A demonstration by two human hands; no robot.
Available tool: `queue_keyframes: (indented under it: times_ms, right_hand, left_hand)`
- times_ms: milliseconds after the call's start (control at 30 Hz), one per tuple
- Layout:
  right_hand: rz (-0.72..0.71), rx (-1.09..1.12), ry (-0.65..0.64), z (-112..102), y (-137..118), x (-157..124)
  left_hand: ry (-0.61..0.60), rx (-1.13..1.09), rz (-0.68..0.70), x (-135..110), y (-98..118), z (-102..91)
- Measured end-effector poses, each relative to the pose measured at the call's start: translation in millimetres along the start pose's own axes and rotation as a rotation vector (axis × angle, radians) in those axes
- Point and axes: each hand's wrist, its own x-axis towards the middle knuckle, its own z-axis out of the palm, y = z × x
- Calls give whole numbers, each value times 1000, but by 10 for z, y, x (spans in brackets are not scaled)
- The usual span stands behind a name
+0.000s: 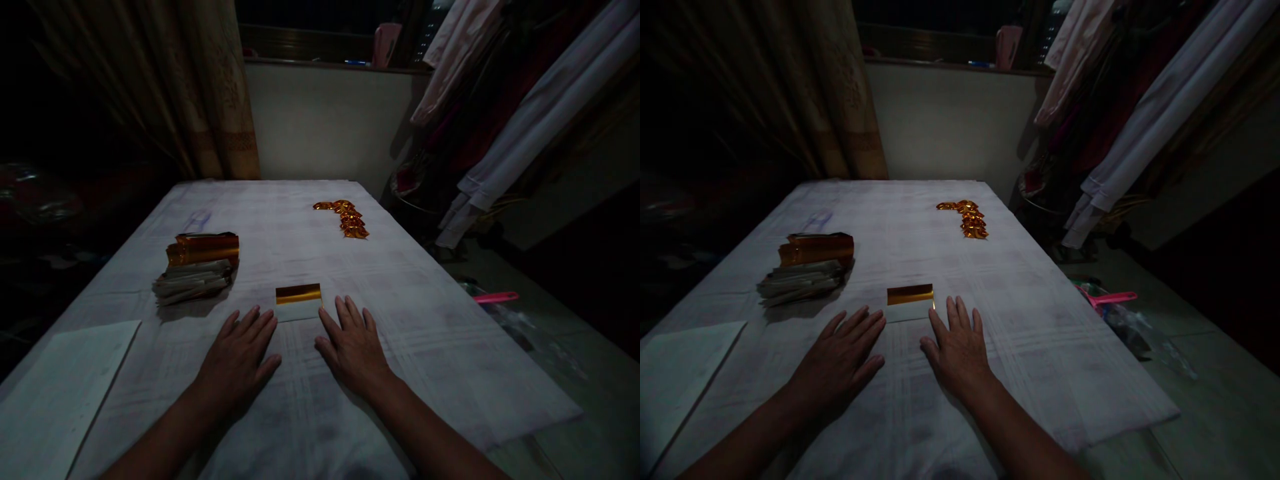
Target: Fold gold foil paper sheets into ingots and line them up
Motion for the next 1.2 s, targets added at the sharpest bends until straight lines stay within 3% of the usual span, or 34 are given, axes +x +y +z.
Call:
queue_keyframes:
  times_ms: [200, 333, 500, 600, 733, 933, 1100, 1200]
  right_hand:
    - [-4, -13, 25, -11, -12, -6]
    - [-3, -15, 39, 17, -6, -12]
    - [17, 18, 15, 38, 8, -10]
    - [18, 41, -14, 31, 18, -3]
    - [15, 47, -25, 20, 26, 1]
    - [11, 57, 23, 8, 20, -12]
    - [5, 81, 56, 30, 14, -14]
    - [7, 85, 72, 36, 4, -8]
  left_hand:
    - [105, 4, -76, 244, 318, -55]
    - [69, -11, -139, 366, 420, -84]
    - [15, -14, -230, 379, 434, -306]
    - [49, -112, -144, 450, 532, -331]
    - [40, -259, 58, 583, 635, -110]
    - [4, -226, 38, 464, 490, 124]
    - [14, -186, -6, 261, 258, 38]
    - [-37, -200, -15, 278, 146, -106]
